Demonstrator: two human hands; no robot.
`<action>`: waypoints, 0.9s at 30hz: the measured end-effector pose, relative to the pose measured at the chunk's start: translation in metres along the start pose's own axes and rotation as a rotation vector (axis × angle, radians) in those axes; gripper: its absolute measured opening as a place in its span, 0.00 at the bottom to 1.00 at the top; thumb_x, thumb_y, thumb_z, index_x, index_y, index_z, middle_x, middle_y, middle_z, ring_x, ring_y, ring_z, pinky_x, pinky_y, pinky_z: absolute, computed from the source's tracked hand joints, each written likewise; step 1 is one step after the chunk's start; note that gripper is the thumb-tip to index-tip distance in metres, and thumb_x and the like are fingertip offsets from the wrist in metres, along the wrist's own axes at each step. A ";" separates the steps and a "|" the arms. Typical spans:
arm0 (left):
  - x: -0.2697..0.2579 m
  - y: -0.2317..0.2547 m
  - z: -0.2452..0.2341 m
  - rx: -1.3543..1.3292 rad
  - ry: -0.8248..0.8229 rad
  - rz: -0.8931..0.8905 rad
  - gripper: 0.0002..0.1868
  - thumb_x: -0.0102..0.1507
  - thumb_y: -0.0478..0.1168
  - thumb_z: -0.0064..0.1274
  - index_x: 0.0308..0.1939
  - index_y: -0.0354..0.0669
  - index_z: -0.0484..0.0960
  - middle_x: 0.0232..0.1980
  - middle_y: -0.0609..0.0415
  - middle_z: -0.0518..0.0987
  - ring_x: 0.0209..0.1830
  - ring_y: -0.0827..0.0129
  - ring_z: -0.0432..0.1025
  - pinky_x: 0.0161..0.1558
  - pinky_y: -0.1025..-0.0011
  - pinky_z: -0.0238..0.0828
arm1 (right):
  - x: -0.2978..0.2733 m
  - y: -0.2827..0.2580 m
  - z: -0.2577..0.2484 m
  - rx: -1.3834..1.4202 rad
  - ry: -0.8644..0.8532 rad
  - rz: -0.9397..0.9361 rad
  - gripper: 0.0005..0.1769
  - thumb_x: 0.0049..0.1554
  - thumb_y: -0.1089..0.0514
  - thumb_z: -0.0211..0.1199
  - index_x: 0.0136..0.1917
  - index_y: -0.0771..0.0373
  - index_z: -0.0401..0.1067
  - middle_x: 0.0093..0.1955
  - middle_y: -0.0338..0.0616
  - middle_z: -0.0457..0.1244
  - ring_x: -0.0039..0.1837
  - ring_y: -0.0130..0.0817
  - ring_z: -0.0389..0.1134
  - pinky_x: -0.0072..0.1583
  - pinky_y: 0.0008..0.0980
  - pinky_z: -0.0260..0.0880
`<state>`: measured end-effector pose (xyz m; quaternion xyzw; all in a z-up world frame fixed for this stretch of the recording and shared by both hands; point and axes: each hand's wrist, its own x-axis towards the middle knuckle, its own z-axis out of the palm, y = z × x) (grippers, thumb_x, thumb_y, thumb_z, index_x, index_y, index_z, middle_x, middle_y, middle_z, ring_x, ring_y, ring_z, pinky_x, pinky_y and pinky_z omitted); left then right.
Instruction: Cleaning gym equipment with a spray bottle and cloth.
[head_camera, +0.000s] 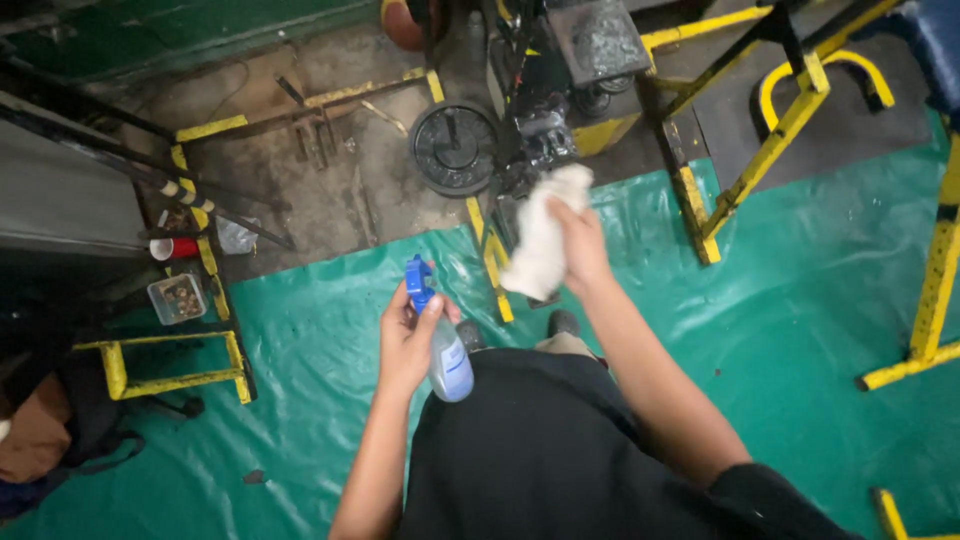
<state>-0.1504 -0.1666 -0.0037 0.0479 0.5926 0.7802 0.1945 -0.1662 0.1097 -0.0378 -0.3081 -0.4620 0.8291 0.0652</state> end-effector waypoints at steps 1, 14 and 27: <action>0.000 0.000 0.003 -0.011 0.001 0.011 0.25 0.70 0.36 0.51 0.70 0.33 0.68 0.37 0.52 0.79 0.38 0.72 0.74 0.45 0.73 0.72 | -0.009 -0.006 -0.012 0.017 0.036 -0.123 0.14 0.61 0.55 0.59 0.57 0.63 0.69 0.51 0.45 0.68 0.52 0.36 0.71 0.56 0.38 0.74; -0.002 -0.012 0.081 -0.064 0.073 0.050 0.26 0.69 0.36 0.51 0.71 0.32 0.67 0.37 0.53 0.79 0.38 0.72 0.74 0.45 0.72 0.72 | -0.025 -0.136 0.039 -1.371 -0.277 -1.368 0.21 0.61 0.54 0.78 0.61 0.59 0.72 0.75 0.45 0.58 0.75 0.52 0.57 0.76 0.49 0.59; -0.012 -0.026 0.089 -0.110 0.126 0.093 0.26 0.70 0.37 0.51 0.70 0.32 0.67 0.38 0.53 0.79 0.39 0.71 0.74 0.47 0.71 0.73 | -0.024 -0.129 0.044 -1.242 -0.206 -1.230 0.25 0.56 0.55 0.82 0.61 0.61 0.73 0.62 0.51 0.59 0.64 0.52 0.67 0.62 0.46 0.72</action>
